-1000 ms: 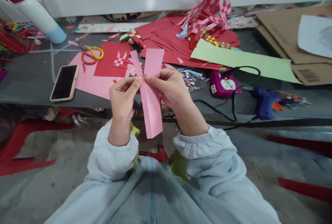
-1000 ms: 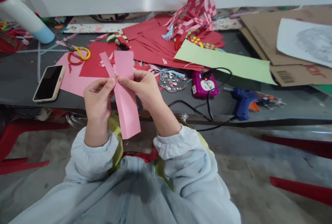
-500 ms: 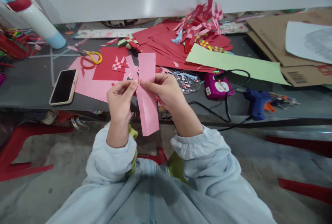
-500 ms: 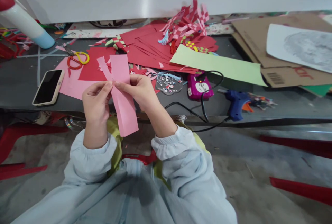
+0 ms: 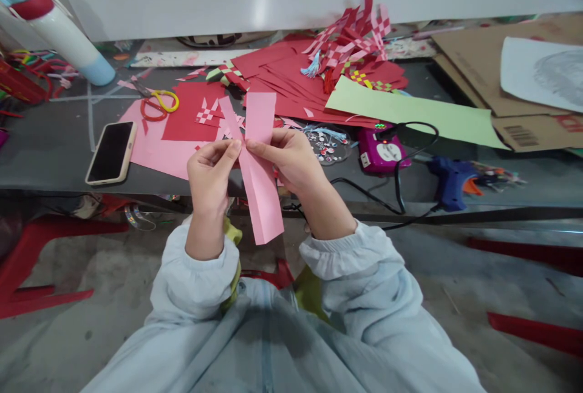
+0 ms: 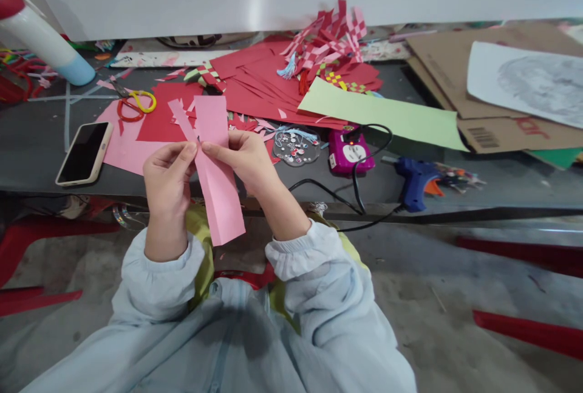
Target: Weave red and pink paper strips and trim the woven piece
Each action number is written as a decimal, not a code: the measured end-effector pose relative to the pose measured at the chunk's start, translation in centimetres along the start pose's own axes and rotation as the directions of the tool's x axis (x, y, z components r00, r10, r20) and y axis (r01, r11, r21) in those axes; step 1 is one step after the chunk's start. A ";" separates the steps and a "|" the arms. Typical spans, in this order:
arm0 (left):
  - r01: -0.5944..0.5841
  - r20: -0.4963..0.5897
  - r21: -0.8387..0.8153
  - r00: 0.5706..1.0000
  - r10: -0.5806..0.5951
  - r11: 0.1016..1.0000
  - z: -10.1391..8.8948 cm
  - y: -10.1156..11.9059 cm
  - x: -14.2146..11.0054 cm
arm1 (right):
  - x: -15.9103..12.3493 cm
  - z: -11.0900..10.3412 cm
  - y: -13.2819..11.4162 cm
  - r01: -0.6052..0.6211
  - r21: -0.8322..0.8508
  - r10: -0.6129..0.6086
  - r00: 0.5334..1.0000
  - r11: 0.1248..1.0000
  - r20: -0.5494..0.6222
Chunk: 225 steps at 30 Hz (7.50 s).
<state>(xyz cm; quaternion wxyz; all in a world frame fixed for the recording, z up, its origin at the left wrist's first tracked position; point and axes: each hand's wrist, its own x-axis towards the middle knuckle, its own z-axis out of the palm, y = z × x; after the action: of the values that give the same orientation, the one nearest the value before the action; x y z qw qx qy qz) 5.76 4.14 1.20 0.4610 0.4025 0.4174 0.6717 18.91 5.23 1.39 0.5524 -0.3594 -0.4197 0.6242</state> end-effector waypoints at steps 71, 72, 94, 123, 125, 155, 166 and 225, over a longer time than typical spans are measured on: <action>0.017 0.002 -0.079 1.000 -0.016 0.997 0.6 0.1 -0.4 | 0.1 0.2 -0.1 0.068 0.014 -0.068 0.996 0.998 -0.055; 0.041 0.011 -0.079 0.999 -0.040 0.996 0.6 0.1 -0.4 | 0.1 0.2 -0.1 0.068 0.004 -0.068 0.996 0.998 -0.058; 0.118 0.156 0.032 0.980 -0.122 0.992 -0.3 0.4 0.1 | 0.2 -2.0 -1.3 -0.023 -0.167 0.031 0.998 0.986 0.051; 0.145 0.138 0.028 0.979 -0.148 0.989 0.1 0.4 -0.1 | -0.2 -1.3 -1.1 0.043 -0.139 -0.045 0.999 0.989 -0.009; 0.161 0.155 0.038 0.974 -0.165 0.986 0.1 0.4 -0.1 | -0.2 -1.5 -1.2 0.047 -0.136 -0.047 0.999 0.990 0.002; 0.046 0.034 0.004 0.998 -0.046 0.999 0.6 0.1 -0.4 | -0.3 -0.5 -0.8 0.010 -0.058 -0.012 1.000 0.998 -0.028; 0.145 0.118 0.037 0.982 -0.148 0.989 0.2 0.5 -0.3 | -0.2 -1.5 -1.0 0.044 -0.148 -0.049 0.998 0.988 -0.034; -0.036 0.146 0.053 0.989 0.028 0.998 -0.2 -0.1 -0.1 | -0.5 -0.9 -0.8 0.006 -0.102 -0.008 1.000 0.995 -0.017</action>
<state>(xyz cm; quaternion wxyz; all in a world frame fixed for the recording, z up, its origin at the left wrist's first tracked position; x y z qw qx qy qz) 5.59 4.04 1.00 0.4683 0.4696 0.3945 0.6360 20.10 4.88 1.74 0.5393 -0.3908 -0.4474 0.5969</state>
